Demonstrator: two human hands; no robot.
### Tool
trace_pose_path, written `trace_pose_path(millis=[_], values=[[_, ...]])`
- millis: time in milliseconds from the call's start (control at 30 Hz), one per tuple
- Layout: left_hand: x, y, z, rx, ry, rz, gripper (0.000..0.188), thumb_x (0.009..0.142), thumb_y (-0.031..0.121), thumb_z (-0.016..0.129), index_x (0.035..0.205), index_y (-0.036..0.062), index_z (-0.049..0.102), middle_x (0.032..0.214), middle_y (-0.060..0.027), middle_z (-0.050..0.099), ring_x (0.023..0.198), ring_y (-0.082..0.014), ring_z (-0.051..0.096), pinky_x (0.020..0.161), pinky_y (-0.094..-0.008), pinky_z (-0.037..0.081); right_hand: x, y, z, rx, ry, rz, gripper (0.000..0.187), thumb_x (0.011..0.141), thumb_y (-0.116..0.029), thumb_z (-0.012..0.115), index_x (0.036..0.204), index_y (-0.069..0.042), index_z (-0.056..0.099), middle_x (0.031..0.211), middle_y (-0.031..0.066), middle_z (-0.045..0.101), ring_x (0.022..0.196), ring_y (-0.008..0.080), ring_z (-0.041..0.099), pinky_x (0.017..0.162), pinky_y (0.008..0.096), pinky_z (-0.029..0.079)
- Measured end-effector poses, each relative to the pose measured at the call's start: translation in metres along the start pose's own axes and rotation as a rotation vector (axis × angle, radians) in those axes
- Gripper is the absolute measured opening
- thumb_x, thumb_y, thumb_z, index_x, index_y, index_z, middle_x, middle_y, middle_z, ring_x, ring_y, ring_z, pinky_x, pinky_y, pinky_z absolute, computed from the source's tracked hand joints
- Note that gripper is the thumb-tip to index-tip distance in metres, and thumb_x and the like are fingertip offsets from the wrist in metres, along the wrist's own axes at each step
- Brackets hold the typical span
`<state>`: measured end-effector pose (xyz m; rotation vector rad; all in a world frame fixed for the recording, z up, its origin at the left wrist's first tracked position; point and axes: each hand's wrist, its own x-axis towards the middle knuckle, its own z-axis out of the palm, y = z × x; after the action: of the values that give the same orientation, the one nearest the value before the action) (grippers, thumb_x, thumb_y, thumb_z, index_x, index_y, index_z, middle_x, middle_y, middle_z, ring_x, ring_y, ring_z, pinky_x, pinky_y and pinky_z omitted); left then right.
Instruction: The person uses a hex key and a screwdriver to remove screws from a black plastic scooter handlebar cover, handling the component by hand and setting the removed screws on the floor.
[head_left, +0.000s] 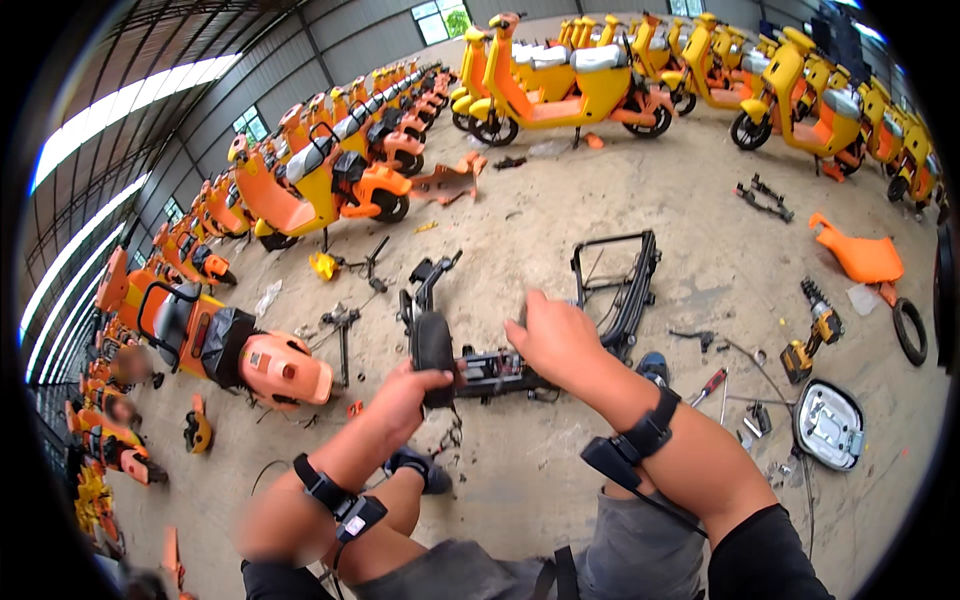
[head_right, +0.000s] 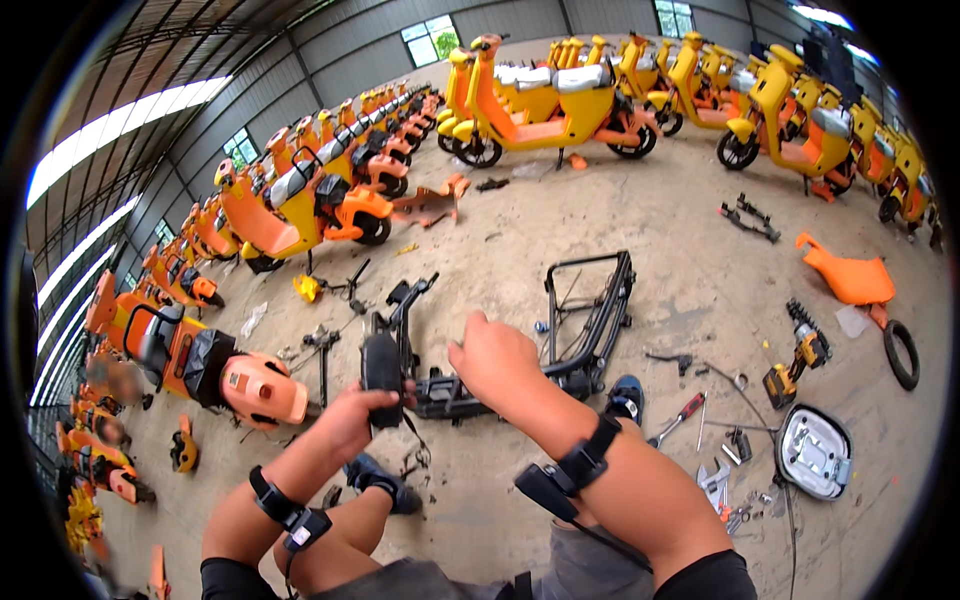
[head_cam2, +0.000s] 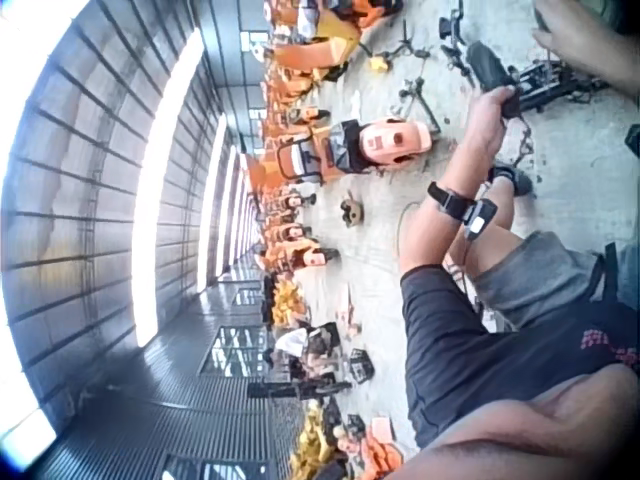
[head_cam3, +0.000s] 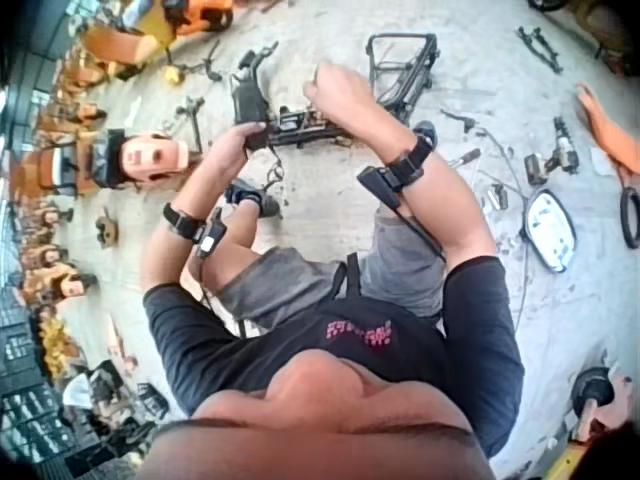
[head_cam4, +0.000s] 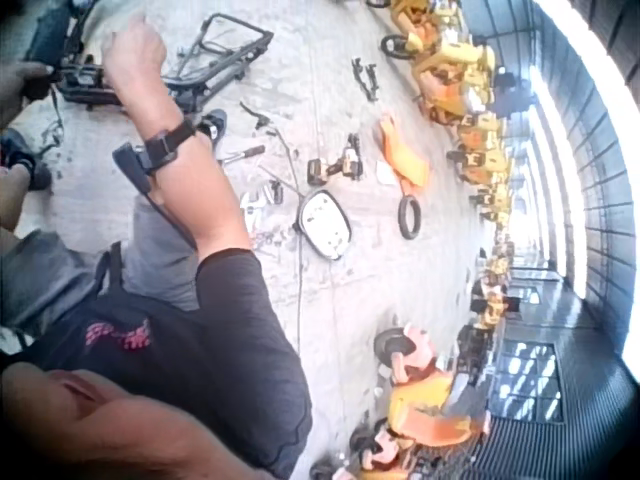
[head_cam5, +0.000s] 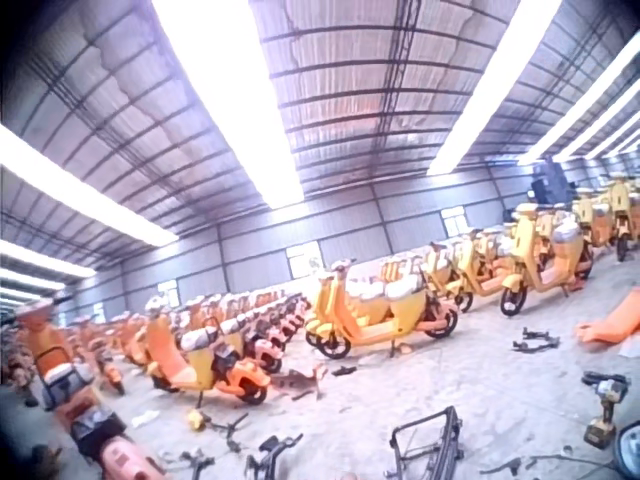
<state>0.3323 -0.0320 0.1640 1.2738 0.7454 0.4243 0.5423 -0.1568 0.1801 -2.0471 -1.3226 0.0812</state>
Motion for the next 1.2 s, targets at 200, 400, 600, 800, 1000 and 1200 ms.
trace_pose_path(millis=[200, 400, 600, 800, 1000, 1200], values=[[0.038, -0.016, -0.025, -0.202, -0.104, -0.121, 0.037, 0.1, 0.026, 0.05, 0.122, -0.0018, 0.058, 0.116, -0.0133, 0.068, 0.105, -0.0229, 0.065, 0.096, -0.0368, 0.049, 0.02, 0.001, -0.005, -0.119, -0.167, -0.031, 0.038, 0.089, -0.033, 0.064, 0.1, 0.003, 0.059, 0.086, 0.0212, 0.069, 0.083, 0.0404, 0.067, 0.073, 0.0472, 0.052], [0.067, -0.028, -0.033, -0.493, -0.125, -0.036, 0.036, 0.099, 0.024, 0.053, 0.124, -0.0019, 0.057, 0.12, -0.0144, 0.066, 0.112, -0.0253, 0.063, 0.101, -0.0386, 0.047, 0.048, -0.023, -0.012, 0.153, -0.262, -0.084, 0.029, 0.089, -0.03, 0.065, 0.099, -0.003, 0.062, 0.079, 0.0199, 0.068, 0.074, 0.0358, 0.067, 0.067, 0.043, 0.052], [0.077, -0.091, -0.032, -0.558, -0.046, -0.211, 0.04, 0.101, 0.026, 0.047, 0.129, -0.0013, 0.053, 0.126, -0.0142, 0.064, 0.119, -0.0283, 0.061, 0.098, -0.0359, 0.051, 0.051, 0.007, 0.015, 0.343, -0.261, 0.024, 0.025, 0.089, -0.024, 0.07, 0.099, -0.002, 0.064, 0.064, 0.0073, 0.059, 0.057, 0.0135, 0.054, 0.055, 0.0297, 0.044], [0.075, -0.086, -0.013, -0.499, -0.122, -0.217, 0.04, 0.101, 0.025, 0.049, 0.131, -0.0011, 0.049, 0.124, -0.0162, 0.064, 0.116, -0.0287, 0.062, 0.097, -0.0433, 0.052, 0.058, 0.01, 0.032, 0.529, -0.325, 0.054, 0.027, 0.096, -0.025, 0.064, 0.103, 0.0, 0.06, 0.072, 0.0077, 0.063, 0.062, 0.0126, 0.055, 0.057, 0.0301, 0.044], [0.078, -0.086, -0.005, -0.487, -0.117, -0.206, 0.039, 0.101, 0.024, 0.05, 0.129, -0.0026, 0.049, 0.121, -0.0173, 0.065, 0.116, -0.0295, 0.062, 0.098, -0.046, 0.051, 0.052, 0.017, 0.02, 0.517, -0.29, 0.034, 0.028, 0.099, -0.026, 0.06, 0.104, 0.001, 0.058, 0.077, 0.0105, 0.065, 0.065, 0.0144, 0.058, 0.06, 0.0313, 0.046], [0.082, -0.093, 0.002, -0.53, -0.18, -0.313, 0.037, 0.101, 0.027, 0.049, 0.127, -0.0003, 0.049, 0.118, -0.0161, 0.065, 0.115, -0.0323, 0.062, 0.098, -0.0476, 0.051, 0.053, 0.021, 0.009, 0.378, -0.232, -0.105, 0.028, 0.098, -0.026, 0.058, 0.105, 0.001, 0.058, 0.076, 0.016, 0.066, 0.07, 0.0299, 0.064, 0.065, 0.0391, 0.049]])
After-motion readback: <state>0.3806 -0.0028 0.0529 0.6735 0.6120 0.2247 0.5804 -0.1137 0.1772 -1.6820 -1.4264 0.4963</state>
